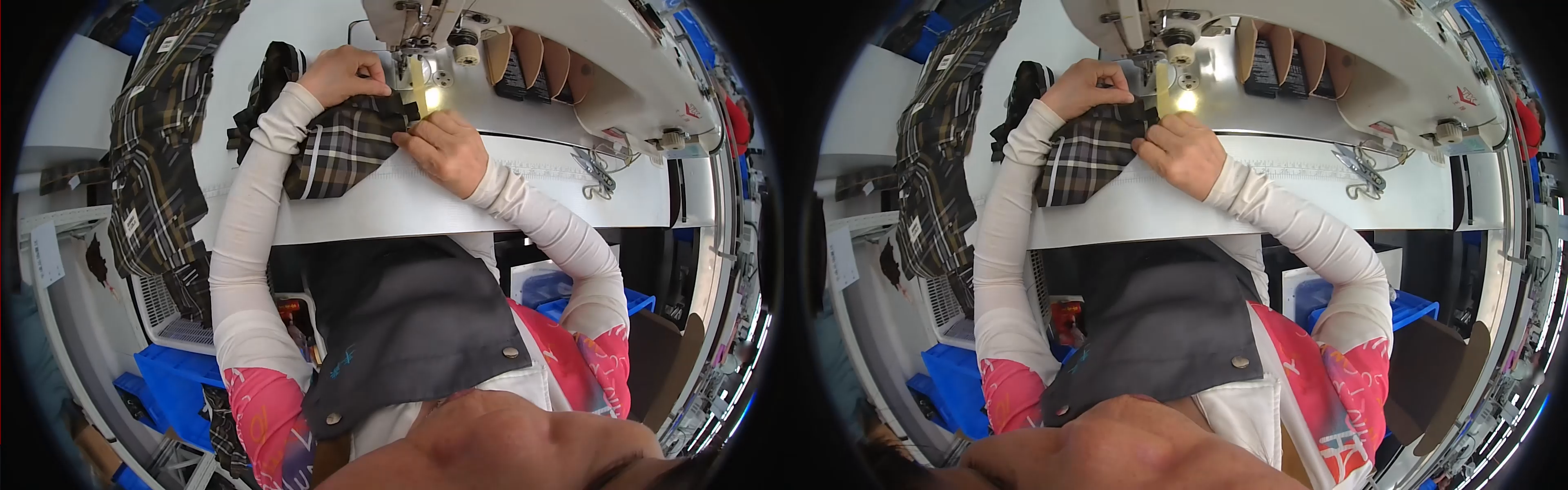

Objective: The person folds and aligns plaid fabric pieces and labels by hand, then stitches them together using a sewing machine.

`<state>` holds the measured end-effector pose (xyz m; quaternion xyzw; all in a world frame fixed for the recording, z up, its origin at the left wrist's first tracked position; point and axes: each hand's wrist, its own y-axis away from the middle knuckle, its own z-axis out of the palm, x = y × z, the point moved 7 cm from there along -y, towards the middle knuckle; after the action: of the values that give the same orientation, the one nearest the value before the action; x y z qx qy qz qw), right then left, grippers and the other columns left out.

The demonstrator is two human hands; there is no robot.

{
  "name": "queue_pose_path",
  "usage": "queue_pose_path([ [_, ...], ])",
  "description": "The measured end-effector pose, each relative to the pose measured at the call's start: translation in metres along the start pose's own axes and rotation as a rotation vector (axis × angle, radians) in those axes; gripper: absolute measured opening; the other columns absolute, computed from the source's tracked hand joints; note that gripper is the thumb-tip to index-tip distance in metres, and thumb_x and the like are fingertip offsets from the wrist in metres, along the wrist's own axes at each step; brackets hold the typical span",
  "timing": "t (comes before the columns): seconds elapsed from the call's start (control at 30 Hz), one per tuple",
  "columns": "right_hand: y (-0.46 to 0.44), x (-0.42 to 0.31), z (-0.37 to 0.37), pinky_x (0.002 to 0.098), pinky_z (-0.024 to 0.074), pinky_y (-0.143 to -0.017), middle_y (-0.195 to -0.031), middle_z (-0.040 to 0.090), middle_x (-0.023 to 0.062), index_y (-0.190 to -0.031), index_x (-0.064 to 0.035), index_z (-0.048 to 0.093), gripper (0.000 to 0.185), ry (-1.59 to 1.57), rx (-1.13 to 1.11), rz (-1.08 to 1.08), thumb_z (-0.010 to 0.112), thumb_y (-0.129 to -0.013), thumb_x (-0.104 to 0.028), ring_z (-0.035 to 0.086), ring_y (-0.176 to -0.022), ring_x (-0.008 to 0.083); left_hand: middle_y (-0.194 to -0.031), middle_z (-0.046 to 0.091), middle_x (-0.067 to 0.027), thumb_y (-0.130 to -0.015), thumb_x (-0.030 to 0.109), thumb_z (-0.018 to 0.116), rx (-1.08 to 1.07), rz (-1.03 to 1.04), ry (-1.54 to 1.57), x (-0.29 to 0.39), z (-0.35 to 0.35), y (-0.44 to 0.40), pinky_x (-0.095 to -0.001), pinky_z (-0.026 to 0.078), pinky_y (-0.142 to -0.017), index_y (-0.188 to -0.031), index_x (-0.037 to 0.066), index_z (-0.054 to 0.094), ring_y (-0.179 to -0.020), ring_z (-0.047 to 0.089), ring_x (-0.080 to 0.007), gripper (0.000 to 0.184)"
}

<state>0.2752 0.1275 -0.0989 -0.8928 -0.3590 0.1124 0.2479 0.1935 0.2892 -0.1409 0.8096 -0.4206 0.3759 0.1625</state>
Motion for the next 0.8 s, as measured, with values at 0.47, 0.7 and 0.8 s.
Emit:
queue_pose_path([
  [0.47, -0.011, 0.027, 0.011, 0.0308, 0.0464, -0.074, -0.078, 0.052, 0.0082, -0.076, -0.0035, 0.052, 0.011, -0.054, 0.060, 0.012, 0.057, -0.069, -0.009, 0.057, -0.075, 0.0203, -0.074, 0.065, -0.0067, -0.065, 0.028, 0.074, -0.021, -0.021, -0.058, 0.023, -0.016, -0.027, -0.0271, 0.049, -0.068, -0.084, 0.003, 0.064, -0.068, 0.061, -0.0162, 0.033],
  [0.7, -0.012, 0.030, 0.011, 0.0299, 0.0463, -0.071, -0.078, 0.053, 0.0085, -0.075, -0.0033, 0.052, 0.010, -0.069, 0.089, 0.052, 0.057, -0.068, -0.008, 0.057, -0.074, 0.0206, -0.083, 0.065, -0.0086, -0.063, 0.028, 0.075, -0.066, -0.102, -0.175, 0.025, -0.020, -0.032, -0.0292, 0.048, -0.072, -0.093, 0.003, 0.063, -0.078, 0.060, -0.0197, 0.041],
  [0.8, -0.011, 0.033, 0.014, 0.0296, 0.0467, -0.069, -0.080, 0.054, 0.0091, -0.075, -0.0027, 0.053, 0.010, -0.075, 0.089, 0.065, 0.058, -0.068, -0.007, 0.057, -0.074, 0.0211, -0.086, 0.064, -0.0105, -0.062, 0.030, 0.076, -0.042, -0.059, -0.208, 0.016, -0.020, -0.037, -0.0303, 0.048, -0.074, -0.098, 0.003, 0.063, -0.081, 0.060, -0.0221, 0.047],
])
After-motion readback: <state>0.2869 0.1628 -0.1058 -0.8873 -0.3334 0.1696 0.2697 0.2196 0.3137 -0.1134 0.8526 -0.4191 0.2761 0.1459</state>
